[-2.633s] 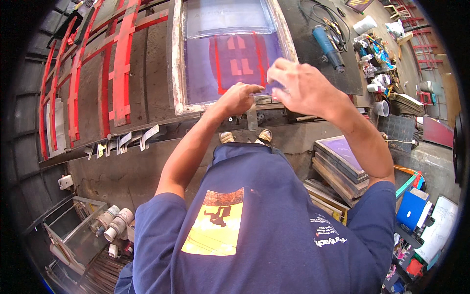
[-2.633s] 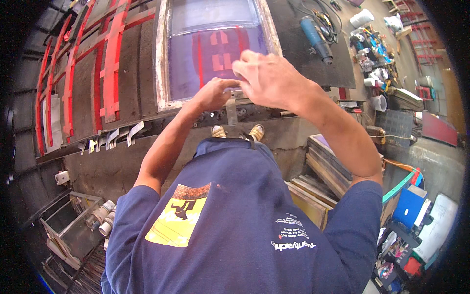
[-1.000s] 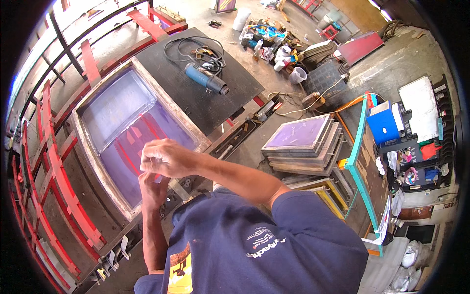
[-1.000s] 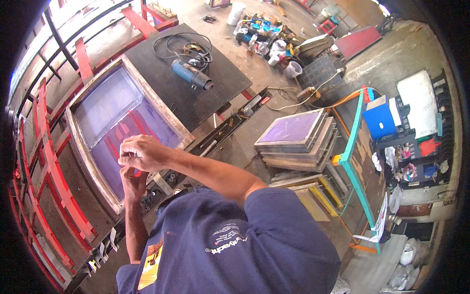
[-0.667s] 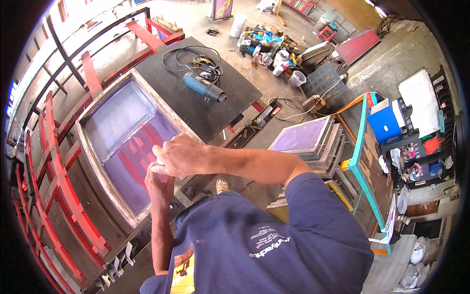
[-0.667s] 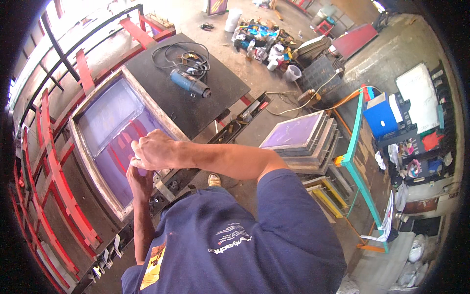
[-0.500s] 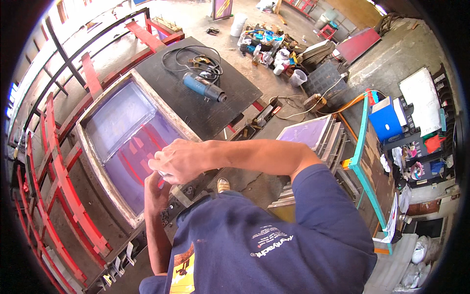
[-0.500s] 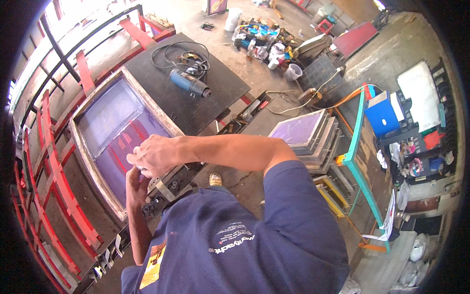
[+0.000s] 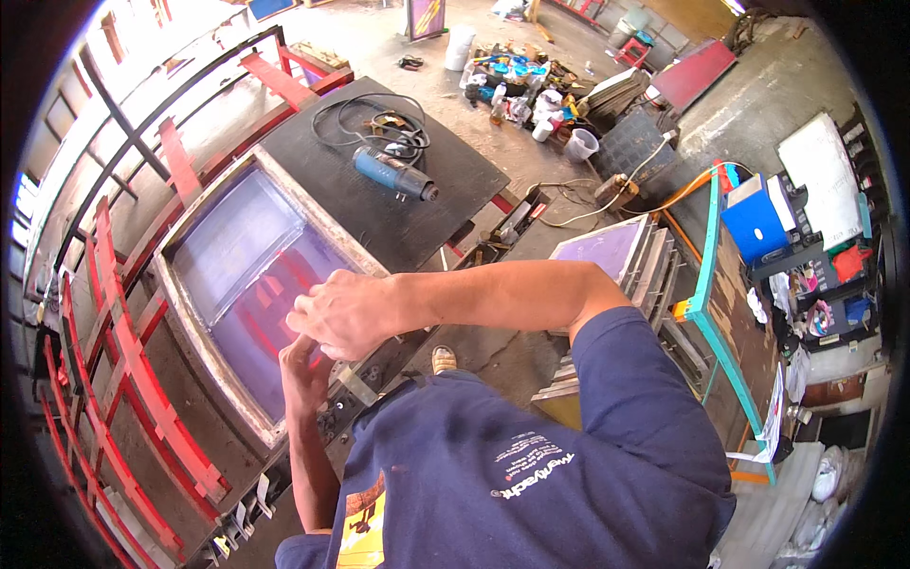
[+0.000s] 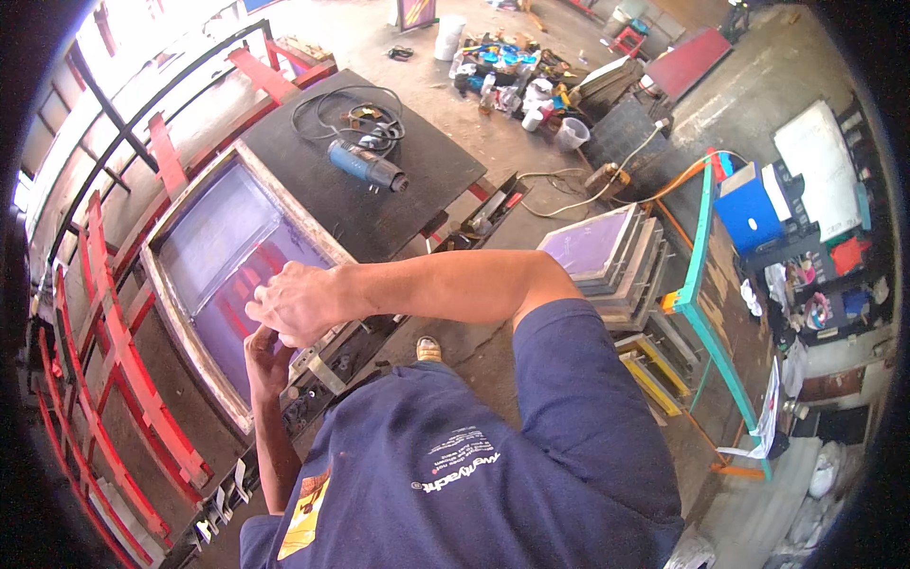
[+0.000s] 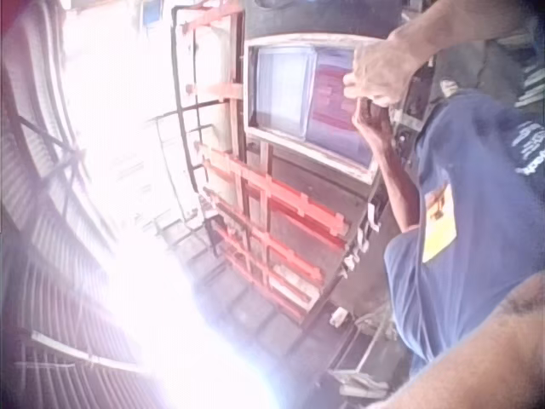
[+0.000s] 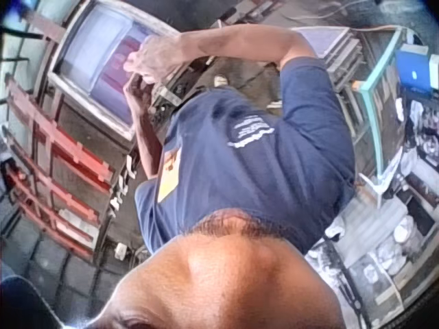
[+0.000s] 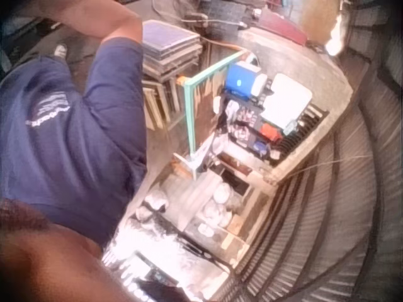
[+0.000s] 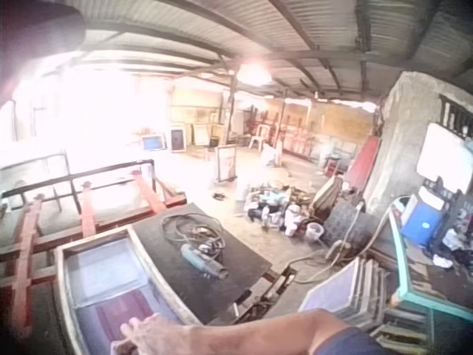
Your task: The person repeatedly picks up screen frames from a stack, places them on a metal jig, and uses a screwdriver to tighten screws along the frame edges. After securing each frame, they remove it and return it to the stack before repeating the process with the next frame.
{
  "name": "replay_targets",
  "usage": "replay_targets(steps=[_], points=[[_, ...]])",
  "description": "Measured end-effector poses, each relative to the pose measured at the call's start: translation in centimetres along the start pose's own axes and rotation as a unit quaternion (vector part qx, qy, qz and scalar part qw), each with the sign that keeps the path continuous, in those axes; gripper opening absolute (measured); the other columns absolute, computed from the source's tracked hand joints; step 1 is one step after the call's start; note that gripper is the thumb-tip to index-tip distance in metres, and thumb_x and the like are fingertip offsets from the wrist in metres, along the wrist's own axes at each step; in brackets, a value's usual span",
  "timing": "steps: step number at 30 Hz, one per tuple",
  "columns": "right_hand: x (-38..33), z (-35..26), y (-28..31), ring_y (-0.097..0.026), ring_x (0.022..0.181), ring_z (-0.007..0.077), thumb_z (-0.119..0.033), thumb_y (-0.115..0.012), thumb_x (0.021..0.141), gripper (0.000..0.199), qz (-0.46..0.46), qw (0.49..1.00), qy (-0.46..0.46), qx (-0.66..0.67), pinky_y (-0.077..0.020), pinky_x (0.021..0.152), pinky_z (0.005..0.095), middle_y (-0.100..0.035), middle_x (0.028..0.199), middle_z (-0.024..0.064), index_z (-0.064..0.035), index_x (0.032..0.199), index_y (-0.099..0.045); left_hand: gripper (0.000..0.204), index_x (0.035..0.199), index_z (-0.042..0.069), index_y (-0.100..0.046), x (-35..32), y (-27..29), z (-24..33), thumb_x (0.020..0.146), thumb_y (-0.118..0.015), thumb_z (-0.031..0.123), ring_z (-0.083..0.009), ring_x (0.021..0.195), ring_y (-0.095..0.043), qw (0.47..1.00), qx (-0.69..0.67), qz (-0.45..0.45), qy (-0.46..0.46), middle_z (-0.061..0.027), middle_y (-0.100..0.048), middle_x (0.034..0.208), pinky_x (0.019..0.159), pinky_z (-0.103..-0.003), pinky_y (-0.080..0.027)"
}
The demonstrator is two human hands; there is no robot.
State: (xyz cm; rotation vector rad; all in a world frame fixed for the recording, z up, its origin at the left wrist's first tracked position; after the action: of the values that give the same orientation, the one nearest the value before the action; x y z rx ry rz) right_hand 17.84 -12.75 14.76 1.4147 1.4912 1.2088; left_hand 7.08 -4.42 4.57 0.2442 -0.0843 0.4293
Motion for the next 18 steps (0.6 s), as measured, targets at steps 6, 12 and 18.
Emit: replay_targets(steps=[6, 12, 18], points=[[1.9, 0.1, -0.4, -0.072, 0.077, 0.0408, -0.040, -0.053, 0.098, 0.048, -0.041, 0.997, -0.052, 0.031, -0.0561, 0.071, 0.0507, -0.071, 0.079, 0.0237, 0.0054, 0.106, -0.063, 0.038, 0.109, 0.001, -0.062, 0.9, -0.6, 0.3, 0.074, -0.077, 0.002, -0.0158, 0.096, -0.063, 0.995, 0.021, 0.099, -0.010, -0.0104, -0.068, 0.103, 0.082, -0.033, -0.050], [0.8, -0.2, 0.2, -0.064, 0.101, 0.0371, -0.026, -0.059, 0.094, 0.032, -0.108, 0.993, 0.045, 0.015, -0.0517, 0.086, 0.0486, -0.061, 0.104, 0.0183, -0.0027, 0.115, -0.054, 0.029, 0.108, -0.003, -0.070, -0.1, 1.0, 3.2, 0.079, -0.071, -0.002, -0.0282, 0.102, -0.073, 0.994, 0.077, -0.053, -0.059, -0.0212, -0.073, 0.103, 0.086, -0.038, -0.053], [2.0, -0.9, -0.1, -0.070, 0.093, 0.0378, -0.035, -0.060, 0.096, 0.039, -0.157, 0.983, -0.094, 0.006, -0.0541, 0.078, 0.0494, -0.066, 0.100, 0.0208, -0.0013, 0.115, -0.053, 0.037, 0.106, 0.002, -0.063, 0.3, 0.3, 1.1, 0.073, -0.079, 0.005, -0.0405, 0.092, -0.068, 0.992, 0.088, 0.073, -0.052, -0.0192, -0.069, 0.092, 0.076, -0.044, -0.054]])
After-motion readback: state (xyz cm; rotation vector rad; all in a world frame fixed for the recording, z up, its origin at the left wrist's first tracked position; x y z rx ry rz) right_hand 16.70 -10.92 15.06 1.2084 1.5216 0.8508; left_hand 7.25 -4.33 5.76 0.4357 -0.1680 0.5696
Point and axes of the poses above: each hand's wrist, its own x-axis towards the middle knuckle, its own y-axis out of the back of the hand, z = x × y, the point moved 5 cm from there along x, towards the middle knuckle
